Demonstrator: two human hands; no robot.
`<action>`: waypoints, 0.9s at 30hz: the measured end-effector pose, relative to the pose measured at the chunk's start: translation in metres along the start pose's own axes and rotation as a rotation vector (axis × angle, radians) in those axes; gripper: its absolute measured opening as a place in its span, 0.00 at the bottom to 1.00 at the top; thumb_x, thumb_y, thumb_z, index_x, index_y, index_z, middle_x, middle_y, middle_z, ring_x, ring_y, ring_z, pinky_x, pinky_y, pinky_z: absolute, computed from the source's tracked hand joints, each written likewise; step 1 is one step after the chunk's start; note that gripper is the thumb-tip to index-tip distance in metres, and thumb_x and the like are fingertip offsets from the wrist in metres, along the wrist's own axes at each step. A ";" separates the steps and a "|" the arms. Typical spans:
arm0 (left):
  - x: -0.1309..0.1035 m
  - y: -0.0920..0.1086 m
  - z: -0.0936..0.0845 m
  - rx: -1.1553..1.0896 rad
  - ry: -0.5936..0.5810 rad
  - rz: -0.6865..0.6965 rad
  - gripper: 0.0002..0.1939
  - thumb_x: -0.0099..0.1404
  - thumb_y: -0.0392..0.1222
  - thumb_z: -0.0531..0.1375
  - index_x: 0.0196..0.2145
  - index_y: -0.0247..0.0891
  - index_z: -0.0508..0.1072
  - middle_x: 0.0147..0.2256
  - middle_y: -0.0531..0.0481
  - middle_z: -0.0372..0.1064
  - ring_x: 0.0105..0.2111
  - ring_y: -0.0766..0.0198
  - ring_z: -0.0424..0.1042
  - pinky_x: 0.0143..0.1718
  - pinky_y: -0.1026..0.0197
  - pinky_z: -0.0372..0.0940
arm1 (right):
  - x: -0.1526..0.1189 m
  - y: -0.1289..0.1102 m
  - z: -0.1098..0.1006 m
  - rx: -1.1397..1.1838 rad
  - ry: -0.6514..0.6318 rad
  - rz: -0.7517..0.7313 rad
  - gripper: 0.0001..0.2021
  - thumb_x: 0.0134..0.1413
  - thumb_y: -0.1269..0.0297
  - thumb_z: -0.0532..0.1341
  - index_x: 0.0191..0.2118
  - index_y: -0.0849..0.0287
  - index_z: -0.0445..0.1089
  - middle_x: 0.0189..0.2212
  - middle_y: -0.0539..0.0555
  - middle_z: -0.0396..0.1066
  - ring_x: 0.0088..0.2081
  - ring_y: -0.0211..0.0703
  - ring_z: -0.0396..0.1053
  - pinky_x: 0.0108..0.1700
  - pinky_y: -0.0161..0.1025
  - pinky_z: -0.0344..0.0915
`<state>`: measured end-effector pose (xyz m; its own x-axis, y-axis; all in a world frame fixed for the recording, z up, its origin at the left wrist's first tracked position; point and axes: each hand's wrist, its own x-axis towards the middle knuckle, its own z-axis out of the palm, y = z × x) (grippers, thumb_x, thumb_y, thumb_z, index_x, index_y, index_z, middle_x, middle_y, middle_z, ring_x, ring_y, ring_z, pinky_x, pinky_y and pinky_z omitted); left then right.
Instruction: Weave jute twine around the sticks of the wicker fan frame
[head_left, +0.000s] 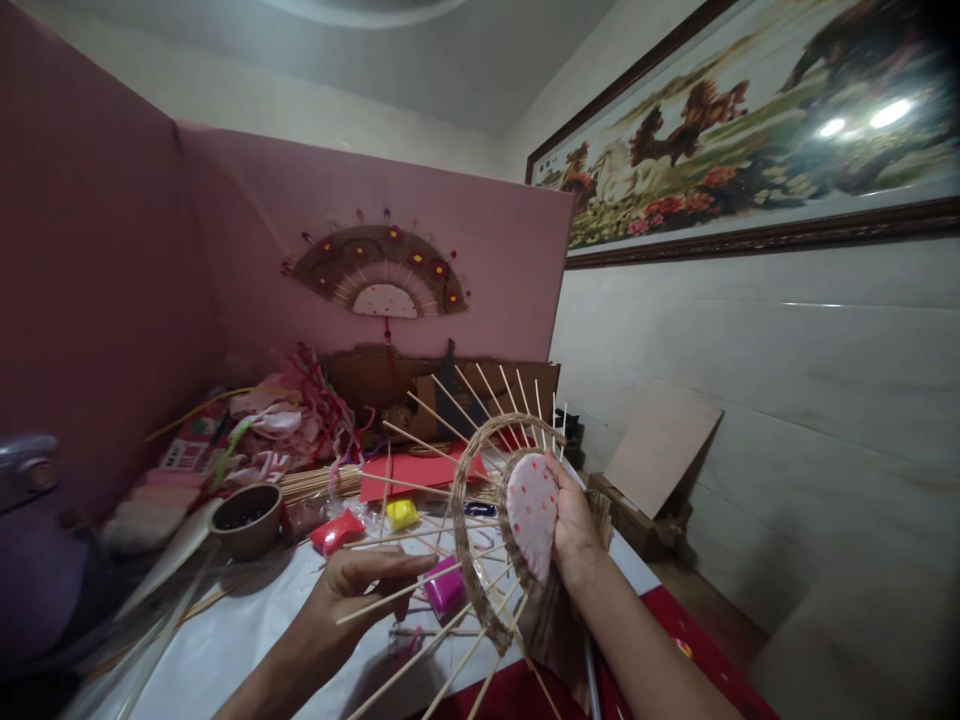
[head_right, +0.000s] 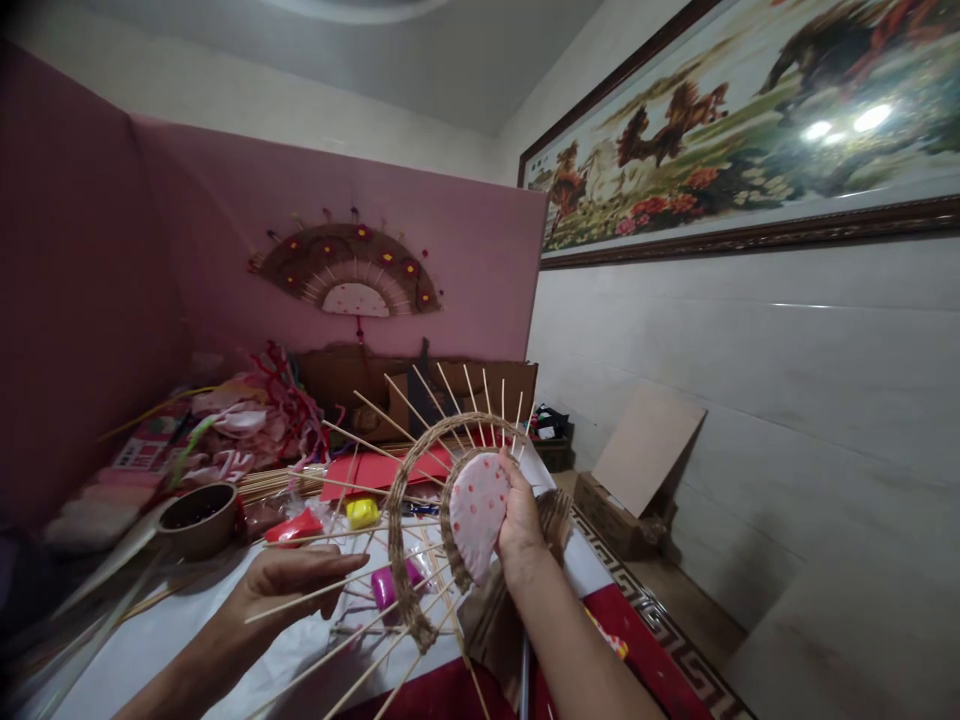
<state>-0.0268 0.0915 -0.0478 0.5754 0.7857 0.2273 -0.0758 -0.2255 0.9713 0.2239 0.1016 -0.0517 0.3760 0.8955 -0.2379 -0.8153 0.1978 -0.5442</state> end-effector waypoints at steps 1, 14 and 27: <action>-0.001 0.001 -0.001 0.020 -0.017 -0.006 0.15 0.50 0.48 0.64 0.35 0.41 0.79 0.18 0.52 0.62 0.20 0.69 0.58 0.22 0.65 0.52 | 0.001 0.000 -0.001 -0.001 0.004 -0.004 0.07 0.44 0.65 0.62 0.20 0.60 0.68 0.13 0.49 0.71 0.22 0.43 0.72 0.30 0.39 0.71; -0.013 0.014 0.003 -0.121 -0.274 -0.216 0.22 0.59 0.48 0.58 0.51 0.40 0.68 0.17 0.56 0.59 0.14 0.74 0.51 0.15 0.68 0.43 | 0.005 -0.013 -0.007 -0.020 -0.026 -0.032 0.07 0.45 0.62 0.62 0.24 0.60 0.71 0.16 0.50 0.73 0.24 0.44 0.74 0.30 0.40 0.71; -0.008 0.013 -0.008 -0.049 -0.242 -0.187 0.21 0.56 0.47 0.60 0.47 0.39 0.72 0.16 0.54 0.60 0.17 0.72 0.50 0.19 0.65 0.40 | 0.015 -0.013 -0.011 -0.043 -0.018 -0.053 0.07 0.46 0.64 0.62 0.22 0.61 0.69 0.16 0.50 0.73 0.22 0.42 0.73 0.31 0.38 0.71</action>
<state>-0.0384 0.0868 -0.0368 0.7595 0.6499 0.0267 0.0139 -0.0573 0.9983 0.2451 0.1086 -0.0566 0.4099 0.8915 -0.1930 -0.7745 0.2284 -0.5899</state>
